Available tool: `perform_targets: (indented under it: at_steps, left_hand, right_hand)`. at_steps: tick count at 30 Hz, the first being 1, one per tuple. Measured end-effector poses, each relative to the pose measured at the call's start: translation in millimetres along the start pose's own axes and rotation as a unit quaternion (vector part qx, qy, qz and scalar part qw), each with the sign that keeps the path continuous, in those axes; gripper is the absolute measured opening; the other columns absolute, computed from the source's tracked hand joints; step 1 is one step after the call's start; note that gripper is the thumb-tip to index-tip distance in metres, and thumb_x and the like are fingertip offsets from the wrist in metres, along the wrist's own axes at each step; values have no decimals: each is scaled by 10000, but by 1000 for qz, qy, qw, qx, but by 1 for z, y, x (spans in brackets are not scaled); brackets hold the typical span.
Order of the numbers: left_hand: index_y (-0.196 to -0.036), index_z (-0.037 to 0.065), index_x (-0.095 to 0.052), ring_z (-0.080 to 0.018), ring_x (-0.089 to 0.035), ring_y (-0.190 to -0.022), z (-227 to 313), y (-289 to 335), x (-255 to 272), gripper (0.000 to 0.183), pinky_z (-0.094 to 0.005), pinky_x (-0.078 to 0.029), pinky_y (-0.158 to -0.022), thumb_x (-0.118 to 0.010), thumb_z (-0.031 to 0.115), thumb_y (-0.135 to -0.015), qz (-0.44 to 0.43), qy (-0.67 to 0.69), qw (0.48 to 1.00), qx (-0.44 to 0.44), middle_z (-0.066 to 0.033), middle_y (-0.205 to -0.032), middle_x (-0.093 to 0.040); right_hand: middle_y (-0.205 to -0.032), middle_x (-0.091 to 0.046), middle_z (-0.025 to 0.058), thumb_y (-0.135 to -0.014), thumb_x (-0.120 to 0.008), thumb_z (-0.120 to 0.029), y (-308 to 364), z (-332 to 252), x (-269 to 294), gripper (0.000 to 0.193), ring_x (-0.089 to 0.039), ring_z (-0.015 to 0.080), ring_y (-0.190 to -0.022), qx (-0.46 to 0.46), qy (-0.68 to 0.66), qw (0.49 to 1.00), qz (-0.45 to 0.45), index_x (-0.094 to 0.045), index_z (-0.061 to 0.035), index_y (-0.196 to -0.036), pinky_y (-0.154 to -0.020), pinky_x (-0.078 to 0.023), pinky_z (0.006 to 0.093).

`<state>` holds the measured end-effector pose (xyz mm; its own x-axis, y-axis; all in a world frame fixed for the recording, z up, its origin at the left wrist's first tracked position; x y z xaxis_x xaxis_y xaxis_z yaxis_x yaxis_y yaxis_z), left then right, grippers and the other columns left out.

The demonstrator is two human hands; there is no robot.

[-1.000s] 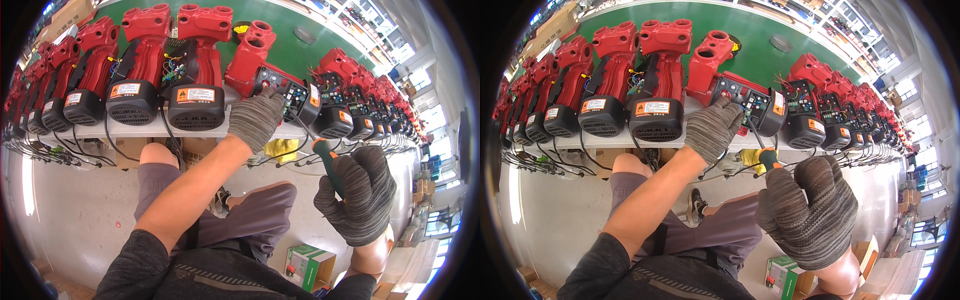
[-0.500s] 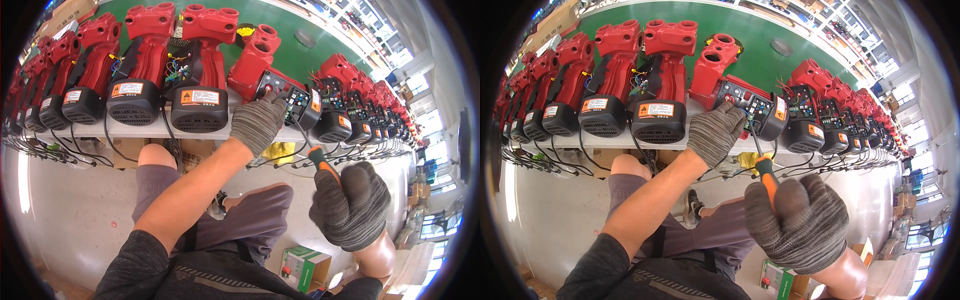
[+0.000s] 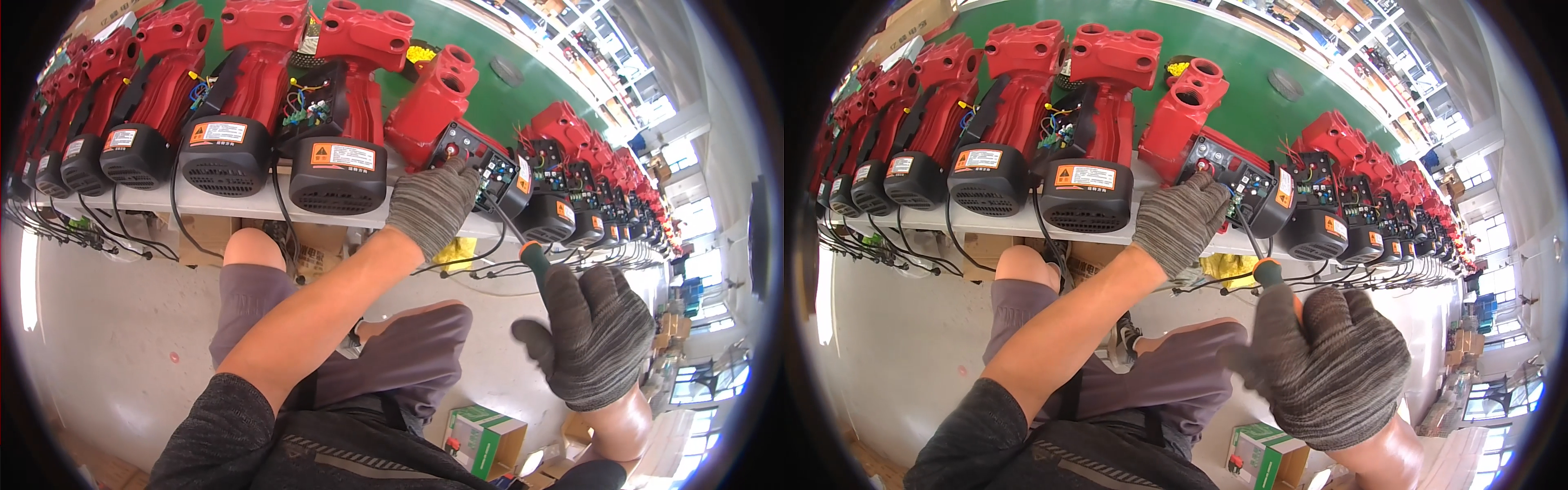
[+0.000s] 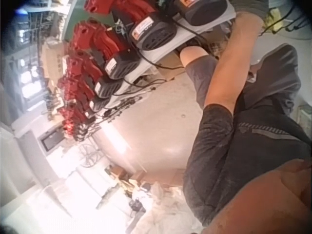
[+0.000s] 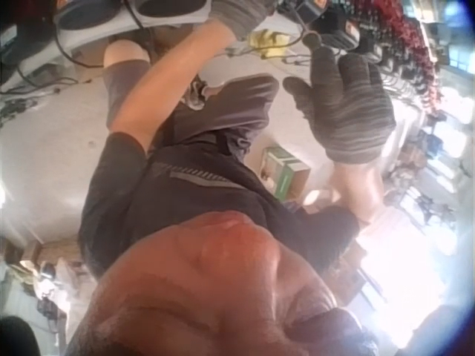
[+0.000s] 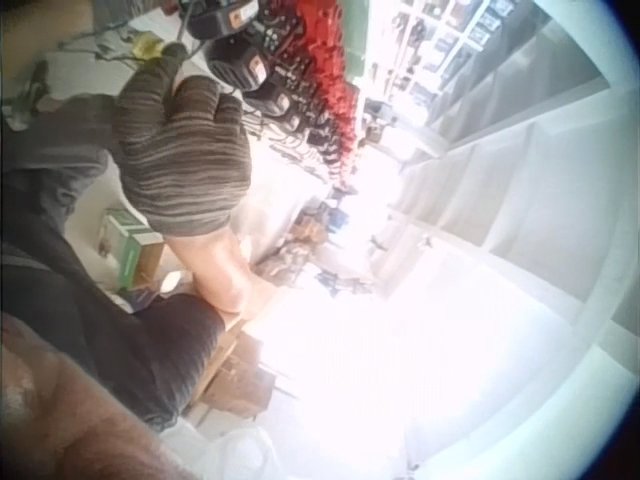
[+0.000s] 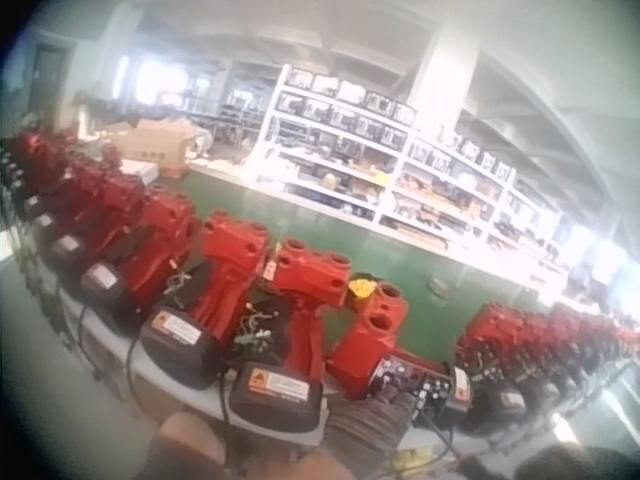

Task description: The person assembles components of hydraulic tools by inserting small yellow pins and colorful wires into the tool housings, then using a screwdriver to secure screws into the electronic control panels.

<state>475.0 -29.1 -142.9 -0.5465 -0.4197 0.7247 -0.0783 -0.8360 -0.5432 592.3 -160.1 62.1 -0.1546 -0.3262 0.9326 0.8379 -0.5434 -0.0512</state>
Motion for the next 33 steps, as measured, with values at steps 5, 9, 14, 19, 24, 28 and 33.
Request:
perform_targets:
  at_steps: [5, 9, 14, 19, 24, 28, 33]
  left_hand:
    - [-1106, 74, -655, -304, -746, -903, 0, 1, -2, 188, -428, -609, -722, -573, 120, -943, 15, -11, 1000, -15, -143, -1162, -676]
    - [-1111, 79, -656, -303, -745, -902, -1, 1, -2, 193, -433, -606, -715, -565, 117, -945, 9, -9, 1000, -4, -139, -1167, -679]
    - [-1115, 82, -658, -302, -746, -901, 3, 1, 2, 198, -439, -602, -708, -557, 113, -947, 18, 0, 1000, 9, -137, -1162, -680]
    - [-1171, 118, -695, -234, -601, -1247, -6, 2, -20, 267, -389, -564, -907, -627, 277, -968, 6, -69, 998, 6, -30, -1145, -676]
    - [-1142, 80, -658, -300, -750, -915, -2, 0, -12, 222, -438, -605, -714, -548, 97, -950, 17, -11, 1000, -16, -145, -1192, -676]
    - [-1153, 77, -659, -300, -752, -917, 1, -1, 1, 233, -437, -608, -718, -550, 94, -948, -23, -4, 1000, 1, -151, -1224, -670]
    - [-1158, 74, -659, -302, -751, -919, 0, 0, 2, 238, -431, -609, -719, -553, 93, -945, -25, -6, 1000, 11, -150, -1241, -666]
  right_hand:
    - [-850, -571, 153, -796, -786, -116, 12, -3, -6, 427, -614, 319, -673, 65, -39, 996, 52, -668, -28, -1197, -522, -480, 445]
    - [-971, -597, 193, -755, -830, -147, 13, 8, -8, 559, -631, 345, -694, -75, 2, 997, -21, -624, -46, -1265, -537, -500, 432]
    - [-1050, -586, 195, -770, -781, -80, 12, 5, -4, 533, -650, 337, -719, 15, -52, 997, 51, -602, -51, -1272, -559, -511, 403]
    - [-995, -623, 213, -766, -780, -28, 10, -1, -5, 509, -669, 301, -731, -114, -53, 988, -92, -612, -13, -1247, -542, -506, 424]
    - [-777, -632, 107, -844, -784, -148, -12, -6, 11, 347, -665, 279, -646, 21, 2, 999, 42, -654, -21, -1140, -524, -515, 408]
    - [-863, -687, 135, -899, -736, -88, -10, -3, 11, 233, -702, 300, -692, -20, 15, 997, -77, -649, -25, -1106, -594, -556, 386]
    - [-848, -683, 151, -901, -766, -135, -4, 5, 8, 284, -709, 315, -706, -112, -56, 990, 69, -659, -39, -1146, -593, -547, 402]
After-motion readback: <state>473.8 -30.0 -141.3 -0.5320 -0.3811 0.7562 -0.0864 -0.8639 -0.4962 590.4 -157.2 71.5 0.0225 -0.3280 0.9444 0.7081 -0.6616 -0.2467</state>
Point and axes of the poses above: each hand's wrist, its own y-axis away from the middle knuckle, its own x-axis out of the back of the hand, z = x × y, the point moved 4 cm from there along -y, towards the middle knuckle
